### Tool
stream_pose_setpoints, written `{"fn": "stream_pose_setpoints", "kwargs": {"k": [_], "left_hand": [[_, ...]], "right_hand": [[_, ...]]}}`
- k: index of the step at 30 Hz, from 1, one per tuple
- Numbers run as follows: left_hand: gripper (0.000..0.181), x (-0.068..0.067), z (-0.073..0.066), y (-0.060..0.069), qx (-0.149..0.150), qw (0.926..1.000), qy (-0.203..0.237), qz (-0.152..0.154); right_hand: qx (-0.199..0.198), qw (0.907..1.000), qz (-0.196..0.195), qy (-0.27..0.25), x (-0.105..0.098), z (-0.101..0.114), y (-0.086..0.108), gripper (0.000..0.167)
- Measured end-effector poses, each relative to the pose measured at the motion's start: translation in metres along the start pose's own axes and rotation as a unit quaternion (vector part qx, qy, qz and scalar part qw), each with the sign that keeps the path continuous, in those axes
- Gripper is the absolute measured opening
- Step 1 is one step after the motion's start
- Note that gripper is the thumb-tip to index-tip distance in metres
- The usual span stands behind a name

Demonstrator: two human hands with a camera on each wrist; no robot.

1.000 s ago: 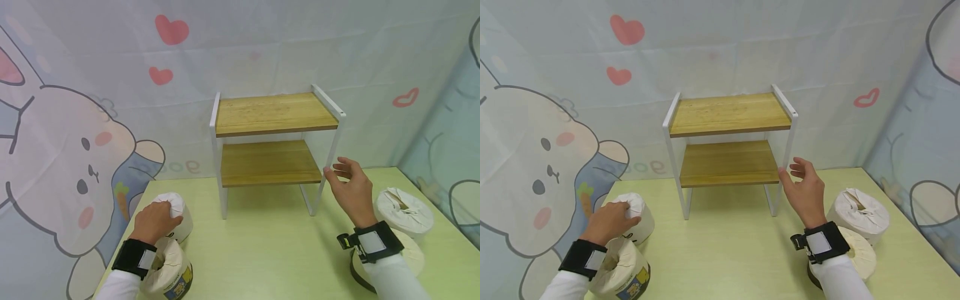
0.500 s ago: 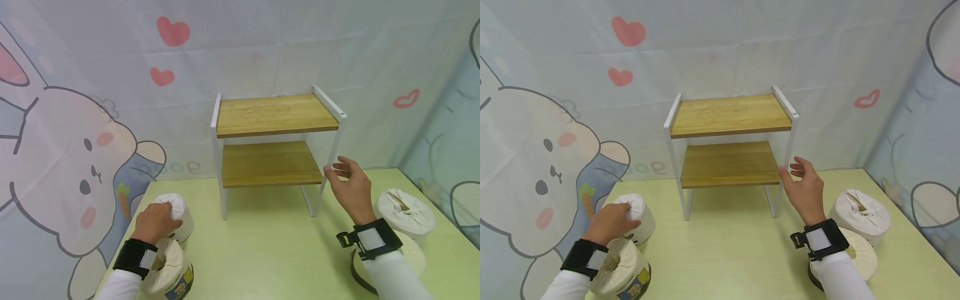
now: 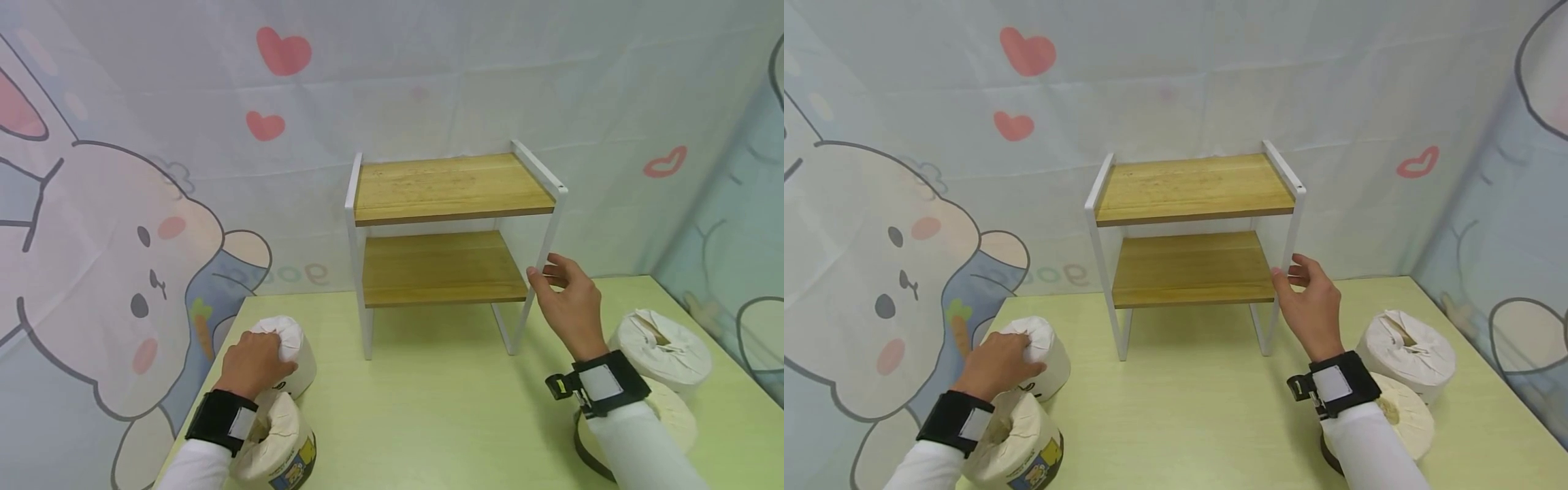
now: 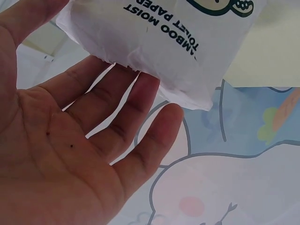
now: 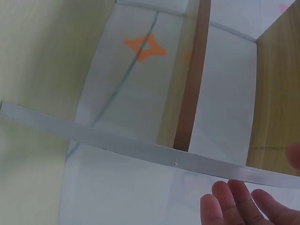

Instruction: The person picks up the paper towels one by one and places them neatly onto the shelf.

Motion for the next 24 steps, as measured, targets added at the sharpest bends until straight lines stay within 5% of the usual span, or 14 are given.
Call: {"fn": "stream_pose_setpoints", "kwargs": {"k": [24], "left_hand": [[0.034, 0.0061, 0.0022, -0.0050, 0.002, 0.9996, -0.025, 0.012]], "right_hand": [[-0.008, 0.9999, -0.002, -0.015, 0.0051, 0.0010, -0.0051, 0.051]]}}
Point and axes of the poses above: each hand's wrist, its own y-axis away from the middle knuckle, its own x-axis out of the palm, z = x × y, the point moved 9 cm from there along -y, towards the middle knuckle, and after that the axes turned 8 degrees about -z, right-handed, at the moved point
